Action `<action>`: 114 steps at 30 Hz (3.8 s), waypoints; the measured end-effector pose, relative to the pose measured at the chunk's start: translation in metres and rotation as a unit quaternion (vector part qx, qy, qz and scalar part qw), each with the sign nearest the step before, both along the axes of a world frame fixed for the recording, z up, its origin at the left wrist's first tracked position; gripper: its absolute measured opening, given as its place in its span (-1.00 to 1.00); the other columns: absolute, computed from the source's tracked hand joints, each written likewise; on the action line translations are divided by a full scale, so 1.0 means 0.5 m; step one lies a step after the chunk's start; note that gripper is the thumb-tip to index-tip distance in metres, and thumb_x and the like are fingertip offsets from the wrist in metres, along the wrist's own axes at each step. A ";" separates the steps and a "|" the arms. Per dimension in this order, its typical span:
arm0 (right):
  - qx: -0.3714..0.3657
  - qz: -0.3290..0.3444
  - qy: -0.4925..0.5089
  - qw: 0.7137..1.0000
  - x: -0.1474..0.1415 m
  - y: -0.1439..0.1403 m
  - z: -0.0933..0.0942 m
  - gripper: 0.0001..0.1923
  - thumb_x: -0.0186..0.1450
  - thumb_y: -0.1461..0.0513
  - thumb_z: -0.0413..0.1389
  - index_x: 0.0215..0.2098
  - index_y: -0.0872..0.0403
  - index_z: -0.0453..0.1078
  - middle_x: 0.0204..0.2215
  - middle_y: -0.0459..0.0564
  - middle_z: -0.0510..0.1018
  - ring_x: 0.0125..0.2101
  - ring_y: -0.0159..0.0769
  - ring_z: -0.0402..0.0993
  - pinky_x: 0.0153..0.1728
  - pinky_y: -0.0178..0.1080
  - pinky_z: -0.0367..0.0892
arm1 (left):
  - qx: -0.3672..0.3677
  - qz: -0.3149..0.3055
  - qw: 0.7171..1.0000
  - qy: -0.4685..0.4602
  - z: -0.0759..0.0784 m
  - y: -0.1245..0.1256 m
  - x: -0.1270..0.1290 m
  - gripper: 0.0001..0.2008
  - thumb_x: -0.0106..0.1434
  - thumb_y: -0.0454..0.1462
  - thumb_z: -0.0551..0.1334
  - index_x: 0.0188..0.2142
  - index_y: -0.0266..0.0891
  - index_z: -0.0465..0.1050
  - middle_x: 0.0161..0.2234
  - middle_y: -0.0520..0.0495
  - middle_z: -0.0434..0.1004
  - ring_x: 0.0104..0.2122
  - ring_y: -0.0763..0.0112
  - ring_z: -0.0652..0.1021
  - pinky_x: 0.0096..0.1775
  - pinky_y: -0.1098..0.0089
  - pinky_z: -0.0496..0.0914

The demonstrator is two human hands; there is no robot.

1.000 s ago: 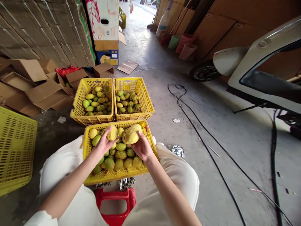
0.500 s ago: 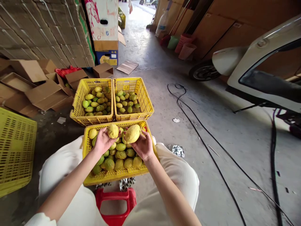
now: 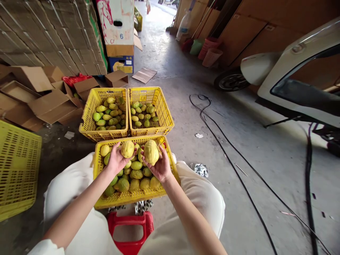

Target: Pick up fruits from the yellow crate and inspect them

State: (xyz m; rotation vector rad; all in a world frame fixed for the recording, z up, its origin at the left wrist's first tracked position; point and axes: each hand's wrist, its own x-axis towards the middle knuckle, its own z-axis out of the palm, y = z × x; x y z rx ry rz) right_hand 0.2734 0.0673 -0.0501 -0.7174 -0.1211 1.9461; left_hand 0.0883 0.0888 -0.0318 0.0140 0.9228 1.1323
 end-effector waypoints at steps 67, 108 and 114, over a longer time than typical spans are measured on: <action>-0.026 -0.052 0.037 0.998 0.030 0.019 0.010 -0.69 0.28 0.24 0.26 0.00 0.04 0.45 -0.26 0.00 0.71 -0.30 -0.28 0.68 -0.35 -0.35 0.63 | 0.085 -0.045 0.995 0.009 -0.027 0.004 -0.013 -0.82 0.41 -0.23 0.22 -0.10 -0.30 0.51 -0.30 -0.13 0.60 -0.36 0.35 0.62 -0.22 0.37 0.62; -0.038 0.025 -0.051 0.998 0.020 0.023 -0.013 -0.70 0.29 0.09 0.30 -0.10 0.09 0.50 -0.24 0.08 0.73 -0.17 -0.10 0.72 -0.26 -0.16 0.67 | 0.044 -0.087 0.995 0.006 -0.027 -0.007 0.006 -0.68 0.20 -0.34 0.42 -0.06 -0.20 0.49 -0.10 -0.21 0.66 0.02 0.04 0.66 0.08 0.07 0.59; -0.058 -0.055 -0.074 0.994 0.012 0.028 -0.010 -0.74 0.37 0.07 0.11 -0.13 0.05 0.50 -0.30 0.04 0.73 -0.08 -0.01 0.71 -0.11 0.00 0.67 | -0.010 -0.020 0.999 0.043 -0.009 0.013 -0.007 -0.74 0.45 -0.24 0.07 -0.13 -0.34 0.50 -0.19 -0.31 0.65 0.03 -0.07 0.65 -0.02 0.06 0.62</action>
